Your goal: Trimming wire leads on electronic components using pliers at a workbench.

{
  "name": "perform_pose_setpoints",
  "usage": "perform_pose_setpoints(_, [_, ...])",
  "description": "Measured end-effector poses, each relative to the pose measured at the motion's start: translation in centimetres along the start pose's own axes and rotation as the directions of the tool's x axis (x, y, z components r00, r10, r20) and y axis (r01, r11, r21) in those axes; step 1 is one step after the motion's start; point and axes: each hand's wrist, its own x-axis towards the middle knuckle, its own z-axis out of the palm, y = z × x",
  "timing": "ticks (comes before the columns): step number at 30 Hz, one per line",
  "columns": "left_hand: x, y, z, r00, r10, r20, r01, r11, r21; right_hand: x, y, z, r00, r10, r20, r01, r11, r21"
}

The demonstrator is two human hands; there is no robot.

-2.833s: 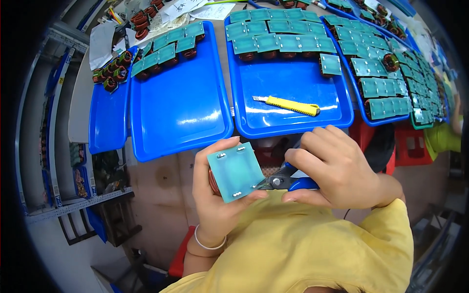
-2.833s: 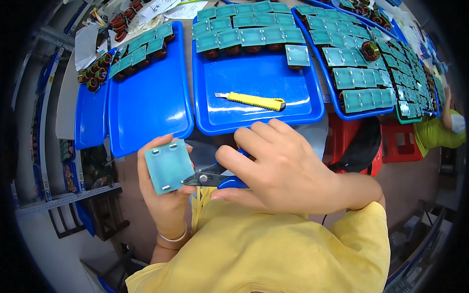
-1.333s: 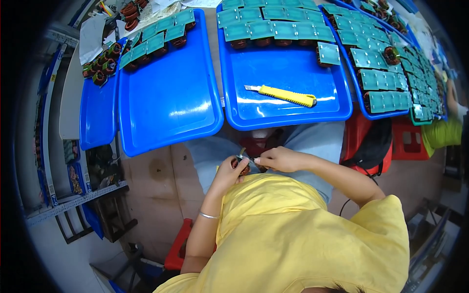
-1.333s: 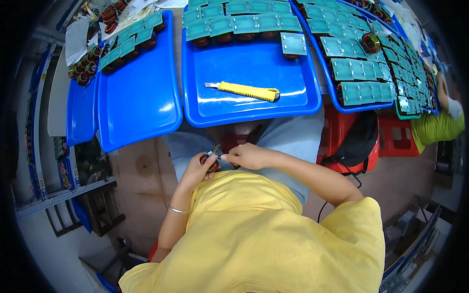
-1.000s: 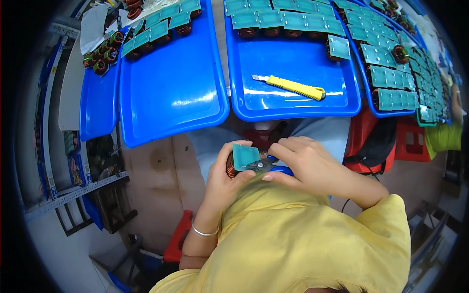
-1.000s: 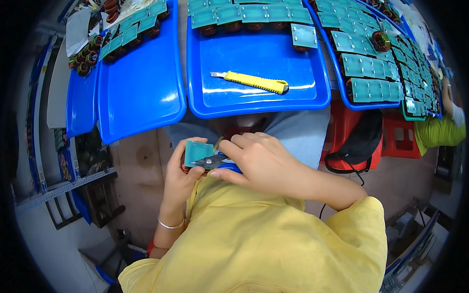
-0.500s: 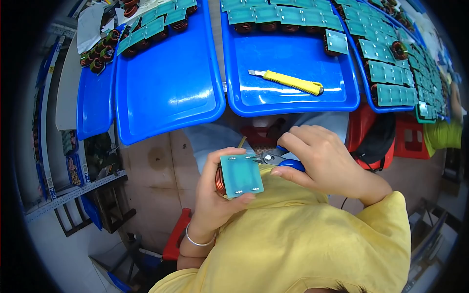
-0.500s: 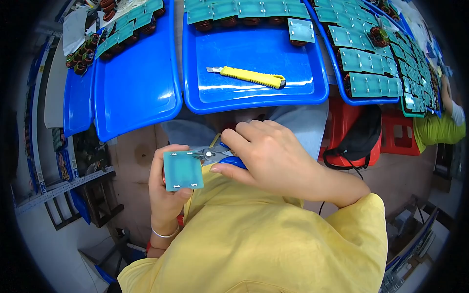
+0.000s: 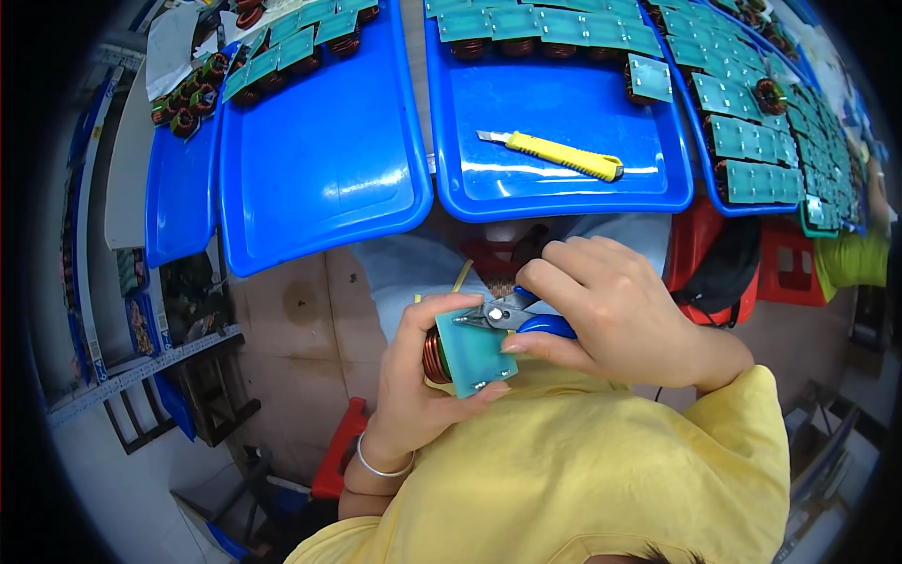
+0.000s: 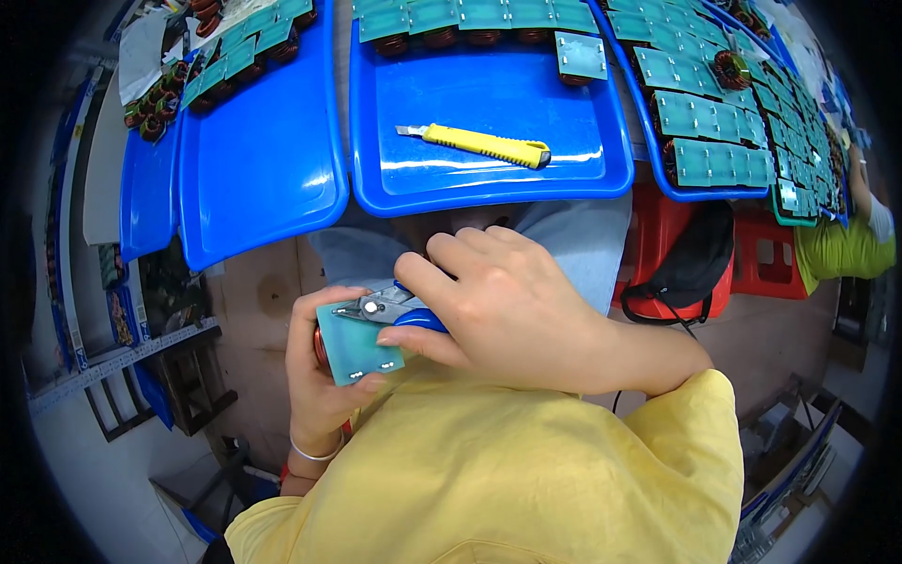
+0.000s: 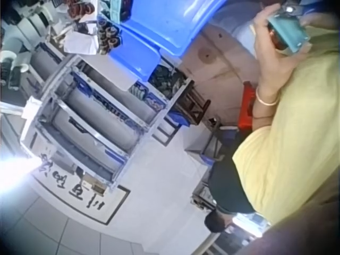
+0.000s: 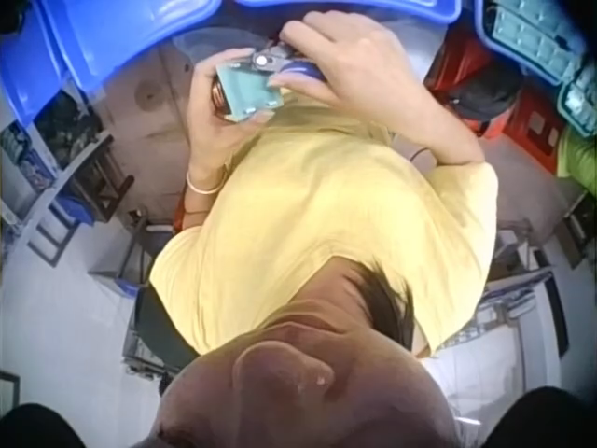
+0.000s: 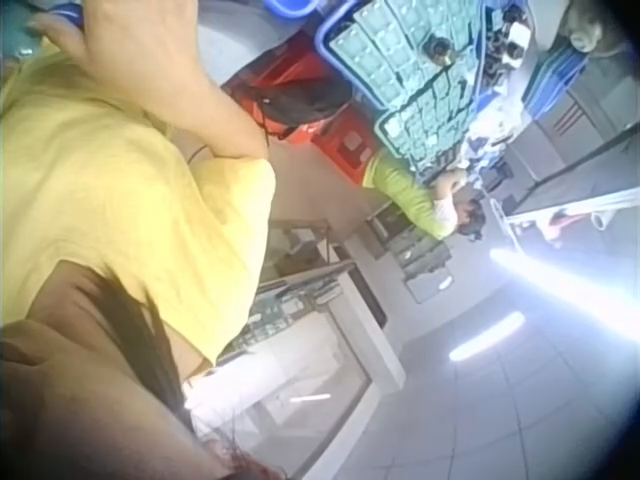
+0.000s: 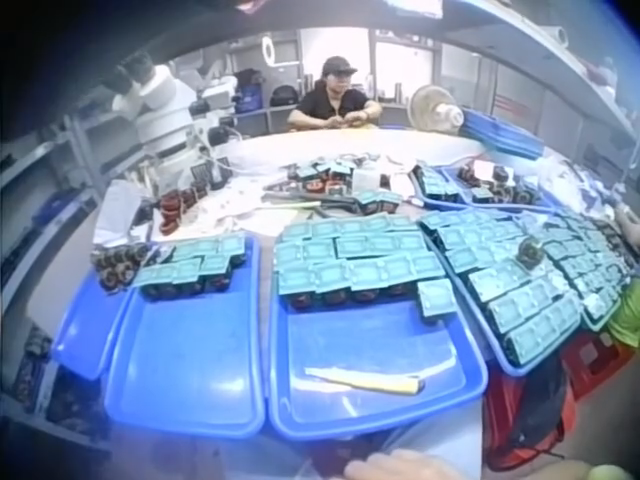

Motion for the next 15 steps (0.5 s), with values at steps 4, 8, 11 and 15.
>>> perform_pose_setpoints(4, [0.2,0.0,-0.2,0.996,0.09,0.024,-0.092,0.991,0.1,0.0,-0.1,-0.2,1.0,-0.001,0.008,0.001,1.0,0.01])
perform_pose_setpoints(8, [0.3,0.1,-0.2,0.991,0.13,0.032,-0.133,0.981,0.139,0.1,-0.3,-0.3,1.0,0.002,0.022,-0.002,1.0,-0.001])
perform_pose_setpoints(11, [0.3,0.2,-0.2,0.995,0.092,0.037,-0.096,0.989,0.116,0.1,-0.3,-0.3,1.0,-0.007,0.024,0.007,1.0,-0.01])
perform_pose_setpoints(15, [0.6,0.0,-0.2,0.999,-0.028,0.032,0.022,0.983,0.18,0.4,0.6,0.8,0.994,0.035,0.103,-0.043,0.996,0.082])
